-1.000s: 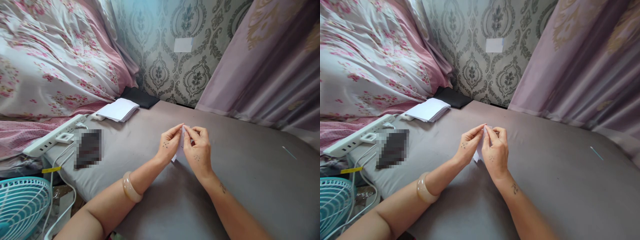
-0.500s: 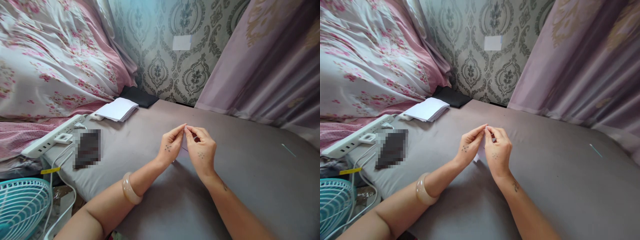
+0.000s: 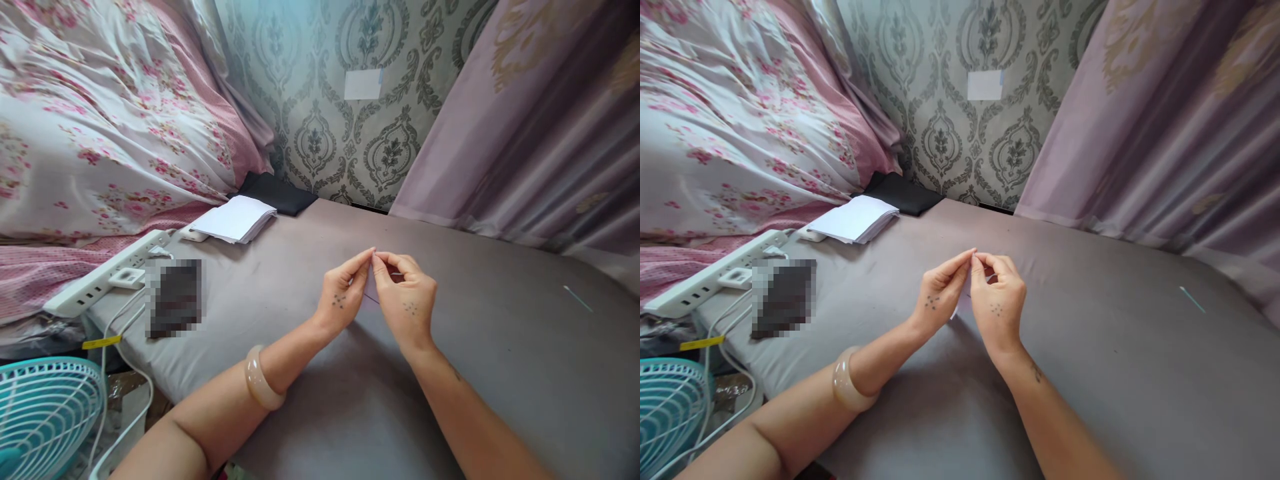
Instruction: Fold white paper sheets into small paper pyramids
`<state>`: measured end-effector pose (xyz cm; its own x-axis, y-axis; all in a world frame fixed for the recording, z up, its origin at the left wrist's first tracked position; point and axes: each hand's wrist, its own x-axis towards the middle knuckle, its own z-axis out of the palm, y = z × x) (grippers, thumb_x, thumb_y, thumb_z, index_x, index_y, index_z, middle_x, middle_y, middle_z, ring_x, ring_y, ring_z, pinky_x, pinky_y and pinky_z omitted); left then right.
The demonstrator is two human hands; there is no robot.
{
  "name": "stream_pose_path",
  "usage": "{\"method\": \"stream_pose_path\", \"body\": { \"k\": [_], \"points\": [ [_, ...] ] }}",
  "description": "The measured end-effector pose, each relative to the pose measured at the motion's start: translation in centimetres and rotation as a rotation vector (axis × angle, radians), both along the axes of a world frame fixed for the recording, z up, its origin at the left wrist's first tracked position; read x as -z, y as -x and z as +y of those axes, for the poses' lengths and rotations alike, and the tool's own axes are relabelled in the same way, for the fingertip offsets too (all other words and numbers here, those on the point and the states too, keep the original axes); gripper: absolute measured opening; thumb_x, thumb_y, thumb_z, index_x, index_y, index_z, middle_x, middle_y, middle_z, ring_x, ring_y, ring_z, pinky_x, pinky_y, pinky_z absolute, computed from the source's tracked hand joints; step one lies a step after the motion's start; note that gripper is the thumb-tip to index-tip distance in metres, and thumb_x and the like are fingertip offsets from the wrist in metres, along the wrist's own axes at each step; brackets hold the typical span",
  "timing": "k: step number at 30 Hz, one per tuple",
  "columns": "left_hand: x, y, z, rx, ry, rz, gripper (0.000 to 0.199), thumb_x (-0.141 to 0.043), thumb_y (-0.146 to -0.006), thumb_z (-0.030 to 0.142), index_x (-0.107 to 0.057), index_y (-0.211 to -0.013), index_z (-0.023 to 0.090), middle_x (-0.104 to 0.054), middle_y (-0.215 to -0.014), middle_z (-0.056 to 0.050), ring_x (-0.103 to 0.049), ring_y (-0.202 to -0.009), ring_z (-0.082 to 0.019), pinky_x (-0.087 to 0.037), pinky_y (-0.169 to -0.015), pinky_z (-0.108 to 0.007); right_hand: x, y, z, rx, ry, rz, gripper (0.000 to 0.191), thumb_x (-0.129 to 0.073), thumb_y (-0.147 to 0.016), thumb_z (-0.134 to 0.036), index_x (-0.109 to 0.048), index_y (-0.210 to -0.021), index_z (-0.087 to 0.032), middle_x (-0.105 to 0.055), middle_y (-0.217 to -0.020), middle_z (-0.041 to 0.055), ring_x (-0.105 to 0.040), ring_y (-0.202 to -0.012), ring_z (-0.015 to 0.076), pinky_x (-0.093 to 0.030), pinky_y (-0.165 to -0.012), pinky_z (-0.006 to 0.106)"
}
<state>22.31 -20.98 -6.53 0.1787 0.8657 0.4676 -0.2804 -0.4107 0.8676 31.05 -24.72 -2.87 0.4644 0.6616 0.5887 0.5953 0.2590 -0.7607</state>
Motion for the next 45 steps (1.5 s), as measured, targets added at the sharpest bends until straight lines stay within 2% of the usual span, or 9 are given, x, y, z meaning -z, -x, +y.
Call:
{"method": "stream_pose_path", "body": {
  "k": [6,9,11,13,19,28,33,39,45],
  "points": [
    [-0.2,0.0,-0.2,0.035,-0.006,0.003,0.031,-0.057,-0.091,0.031,-0.066,-0.118,0.022,-0.07,-0.115,-0.005,-0.065,-0.106,-0.02,-0.047,-0.099,-0.034,-0.2,-0.6,0.1,-0.074,0.063,0.108,0.019,-0.061,-0.081,-0.033,-0.072,-0.08,-0.017,-0.069,-0.082,0.0051,-0.059,-0.067,0.0147,-0.048,-0.065,0.03],
    [-0.6,0.1,-0.3,0.083,0.053,-0.018,0.029,-0.057,-0.091,0.032,-0.061,-0.117,0.02,-0.073,-0.103,-0.006,-0.067,-0.093,-0.018,-0.051,-0.087,-0.032,-0.4,-0.8,0.2,-0.114,0.088,0.165,0.019,-0.063,-0.079,-0.033,-0.073,-0.081,-0.017,-0.07,-0.082,0.0052,-0.059,-0.067,0.0145,-0.048,-0.066,0.03],
    [-0.7,0.1,-0.3,0.094,0.096,-0.041,0.024,-0.058,-0.09,0.032,-0.061,-0.109,0.018,-0.073,-0.094,-0.006,-0.066,-0.083,-0.016,-0.051,-0.078,-0.029,-0.5,-0.8,0.1,-0.129,0.101,0.19,0.019,-0.064,-0.078,-0.034,-0.073,-0.082,-0.017,-0.071,-0.082,0.0056,-0.06,-0.068,0.0148,-0.049,-0.067,0.031],
    [-0.8,0.1,-0.3,0.092,0.113,-0.066,0.02,-0.06,-0.089,0.033,-0.062,-0.102,0.018,-0.072,-0.093,-0.005,-0.065,-0.08,-0.015,-0.05,-0.075,-0.027,-0.7,-0.8,0.1,-0.139,0.119,0.22,0.021,-0.066,-0.077,-0.035,-0.073,-0.083,-0.016,-0.071,-0.081,0.0062,-0.061,-0.068,0.0153,-0.05,-0.066,0.031],
    [-0.7,0.0,-0.1,0.083,0.108,-0.081,0.02,-0.06,-0.088,0.033,-0.064,-0.101,0.018,-0.071,-0.096,-0.005,-0.065,-0.086,-0.016,-0.049,-0.08,-0.028,-0.5,-0.7,0.2,-0.163,0.15,0.272,0.026,-0.067,-0.076,-0.04,-0.071,-0.083,-0.015,-0.071,-0.077,0.0069,-0.062,-0.066,0.016,-0.051,-0.063,0.031],
    [-1.4,0.0,-0.3,0.061,0.127,-0.143,0.015,-0.065,-0.084,0.028,-0.069,-0.095,0.018,-0.072,-0.095,-0.005,-0.065,-0.09,-0.017,-0.05,-0.088,-0.031,-0.8,-0.7,-0.1,-0.167,0.12,0.185,0.022,-0.064,-0.078,-0.037,-0.072,-0.083,-0.017,-0.071,-0.084,0.0066,-0.06,-0.069,0.0155,-0.049,-0.066,0.031],
    [-1.8,0.1,-0.4,0.057,0.15,-0.163,0.016,-0.067,-0.081,0.028,-0.071,-0.093,0.018,-0.072,-0.094,-0.004,-0.065,-0.091,-0.017,-0.05,-0.089,-0.032,-0.9,-0.7,-0.1,-0.196,0.148,0.287,0.022,-0.066,-0.076,-0.036,-0.072,-0.085,-0.017,-0.071,-0.084,0.0063,-0.06,-0.071,0.0159,-0.048,-0.065,0.03],
    [-2.4,0.5,-0.4,0.113,0.23,-0.207,0.018,-0.072,-0.077,0.032,-0.073,-0.089,0.017,-0.074,-0.092,-0.006,-0.066,-0.087,-0.017,-0.05,-0.085,-0.03,-1.3,-0.5,-0.5,-0.155,0.109,0.133,0.016,-0.062,-0.079,-0.031,-0.073,-0.081,-0.019,-0.069,-0.086,0.0042,-0.058,-0.07,0.0147,-0.046,-0.066,0.029],
    [-2.2,0.7,0.3,0.093,0.358,-0.279,0.019,-0.078,-0.072,0.033,-0.075,-0.082,0.018,-0.073,-0.084,-0.004,-0.064,-0.076,-0.012,-0.049,-0.077,-0.025,-0.5,-0.2,-0.4,-0.18,0.06,-0.02,0.021,-0.058,-0.085,-0.029,-0.074,-0.093,-0.019,-0.071,-0.093,0.0056,-0.059,-0.071,0.0141,-0.048,-0.069,0.03]
  ]
}}
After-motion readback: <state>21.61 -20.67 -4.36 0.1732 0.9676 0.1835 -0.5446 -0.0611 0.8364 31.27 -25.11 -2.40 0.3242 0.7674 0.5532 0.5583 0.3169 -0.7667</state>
